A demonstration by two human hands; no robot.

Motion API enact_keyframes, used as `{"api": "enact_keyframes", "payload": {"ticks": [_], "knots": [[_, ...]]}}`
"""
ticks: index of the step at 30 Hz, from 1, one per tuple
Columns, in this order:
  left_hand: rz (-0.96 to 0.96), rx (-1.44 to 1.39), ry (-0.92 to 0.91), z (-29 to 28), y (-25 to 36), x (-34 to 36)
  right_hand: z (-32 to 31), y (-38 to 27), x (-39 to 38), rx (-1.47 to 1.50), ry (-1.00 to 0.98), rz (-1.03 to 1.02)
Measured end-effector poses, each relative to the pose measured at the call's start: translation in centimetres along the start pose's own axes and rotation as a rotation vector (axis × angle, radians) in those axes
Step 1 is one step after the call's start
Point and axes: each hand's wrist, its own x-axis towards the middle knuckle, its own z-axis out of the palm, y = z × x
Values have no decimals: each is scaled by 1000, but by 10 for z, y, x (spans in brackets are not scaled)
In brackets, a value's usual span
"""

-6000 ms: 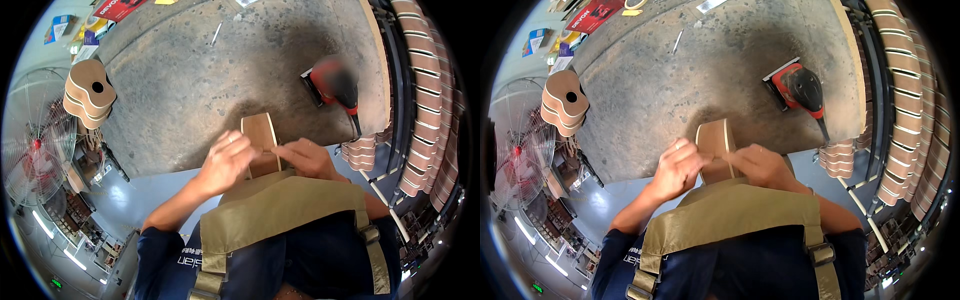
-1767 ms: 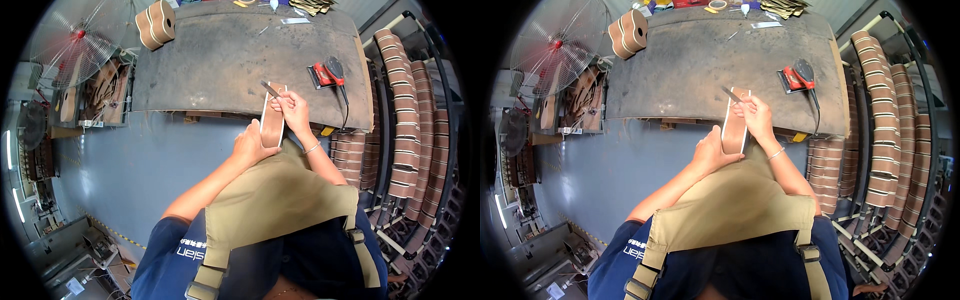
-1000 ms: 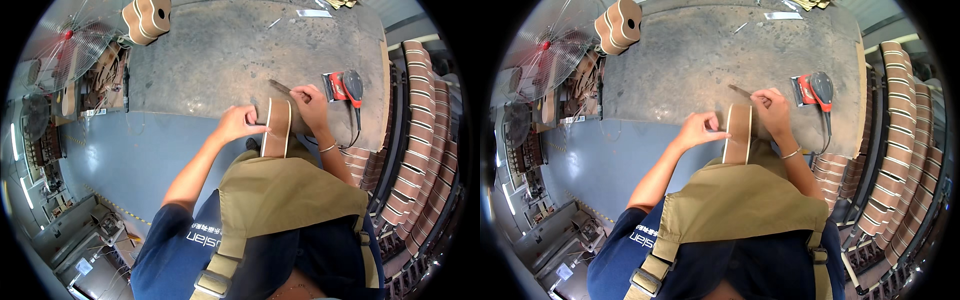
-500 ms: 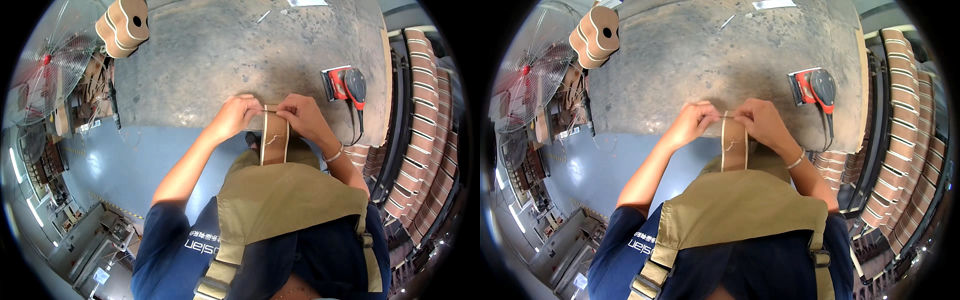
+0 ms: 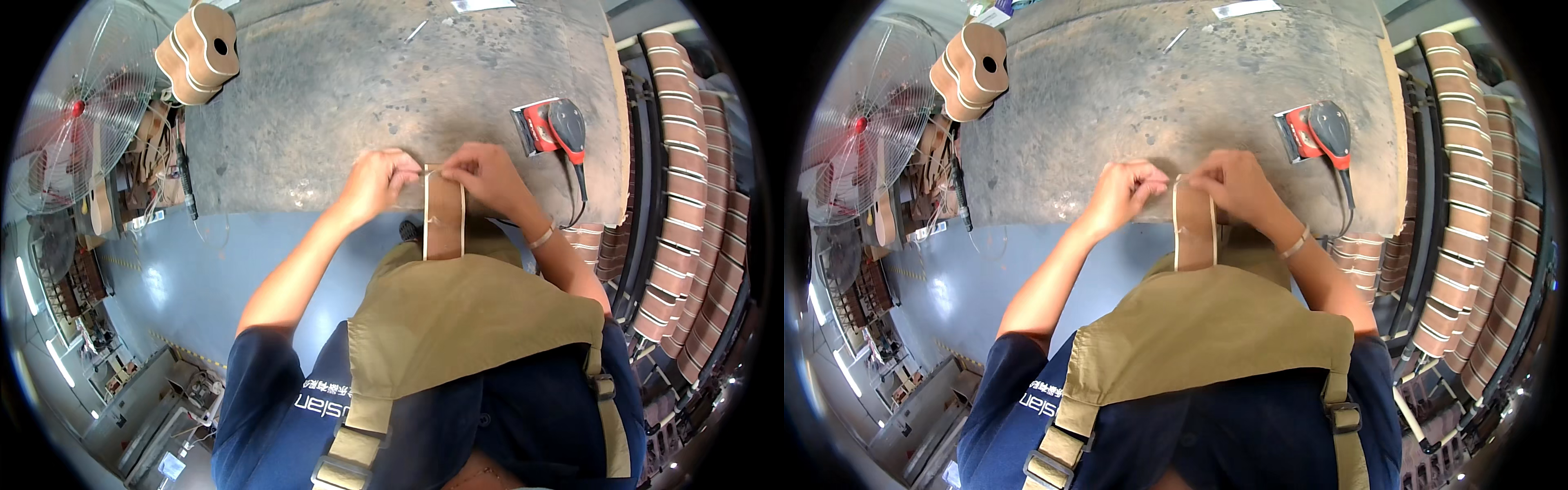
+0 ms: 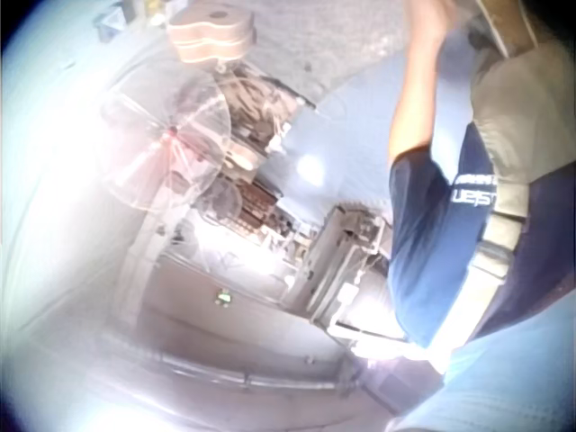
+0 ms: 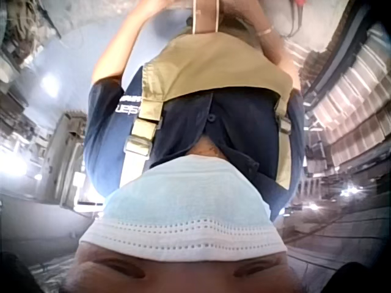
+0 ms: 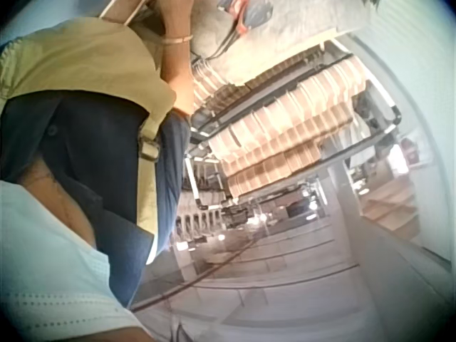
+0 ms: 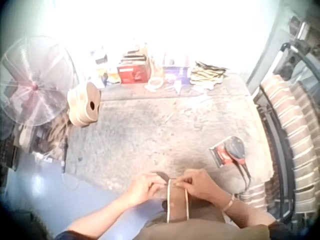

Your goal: The person sands the sides of a wooden instrument body and marks the edges with a tool, then checks the alignment of the wooden components at the workbench.

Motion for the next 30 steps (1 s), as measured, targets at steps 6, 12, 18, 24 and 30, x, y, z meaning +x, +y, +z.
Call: {"api": "enact_keyframes", "payload": {"ticks": [6,12,18,24,30], "knots": [[90,54,117,10,4,-21,4,-12,-16,-119,75,-125],[362,215,288,35,6,-70,28,-4,-67,-284,206,-496],[189,104,63,43,17,-105,39,1,-93,-176,41,-393],[119,-40,102,14,33,-71,3,-21,-69,-77,3,-185],[55,79,160,2,13,3,-13,-14,7,-131,88,-238]]}}
